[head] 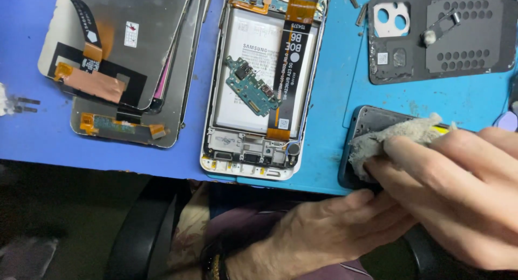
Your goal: The person cleans the internal components and chassis of a disassembled mobile phone using a cloth and liquid solvent.
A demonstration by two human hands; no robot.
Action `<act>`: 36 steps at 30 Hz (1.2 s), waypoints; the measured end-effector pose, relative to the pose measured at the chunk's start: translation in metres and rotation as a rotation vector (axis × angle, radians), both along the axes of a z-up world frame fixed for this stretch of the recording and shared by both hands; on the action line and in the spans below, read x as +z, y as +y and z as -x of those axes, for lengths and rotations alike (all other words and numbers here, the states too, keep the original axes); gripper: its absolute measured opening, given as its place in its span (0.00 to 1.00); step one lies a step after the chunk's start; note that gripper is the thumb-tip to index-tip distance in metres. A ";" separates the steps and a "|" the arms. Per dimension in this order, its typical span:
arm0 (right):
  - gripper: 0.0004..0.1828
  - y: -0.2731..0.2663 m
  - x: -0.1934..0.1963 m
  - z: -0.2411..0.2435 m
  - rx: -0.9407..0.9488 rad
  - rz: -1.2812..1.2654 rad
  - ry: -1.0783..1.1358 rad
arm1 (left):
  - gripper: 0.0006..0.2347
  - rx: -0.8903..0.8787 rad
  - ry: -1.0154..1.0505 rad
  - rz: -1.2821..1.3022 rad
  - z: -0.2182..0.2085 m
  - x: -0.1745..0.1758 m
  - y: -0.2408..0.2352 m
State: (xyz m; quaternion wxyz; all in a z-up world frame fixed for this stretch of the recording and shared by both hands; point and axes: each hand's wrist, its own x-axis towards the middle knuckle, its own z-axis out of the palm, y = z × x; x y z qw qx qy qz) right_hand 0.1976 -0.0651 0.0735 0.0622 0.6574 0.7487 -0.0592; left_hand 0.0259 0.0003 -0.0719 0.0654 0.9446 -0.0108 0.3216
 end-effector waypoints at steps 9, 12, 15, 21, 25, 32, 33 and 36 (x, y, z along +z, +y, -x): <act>0.41 0.013 0.005 0.014 0.020 -0.016 -0.180 | 0.14 -0.091 0.000 0.075 0.008 -0.004 0.000; 0.40 0.010 0.001 0.013 0.067 -0.037 -0.112 | 0.14 -0.121 0.031 0.099 0.010 -0.012 -0.005; 0.39 0.014 -0.001 0.019 0.031 -0.042 -0.093 | 0.14 -0.101 0.026 0.081 0.011 -0.004 0.001; 0.37 0.002 -0.007 0.021 -0.073 -0.036 -0.068 | 0.17 -0.074 0.050 0.031 0.015 -0.010 -0.003; 0.36 0.008 -0.005 0.021 -0.123 -0.002 -0.170 | 0.18 -0.061 0.054 -0.021 0.016 -0.002 0.005; 0.33 -0.001 -0.010 0.011 -0.075 -0.066 -0.098 | 0.19 -0.097 0.064 -0.012 0.016 -0.002 0.005; 0.31 0.001 -0.007 0.012 -0.119 -0.085 -0.119 | 0.18 -0.091 0.064 -0.023 0.016 0.000 0.006; 0.27 -0.028 -0.028 -0.010 -0.334 -0.029 -0.137 | 0.18 -0.089 0.067 -0.029 0.019 0.004 0.010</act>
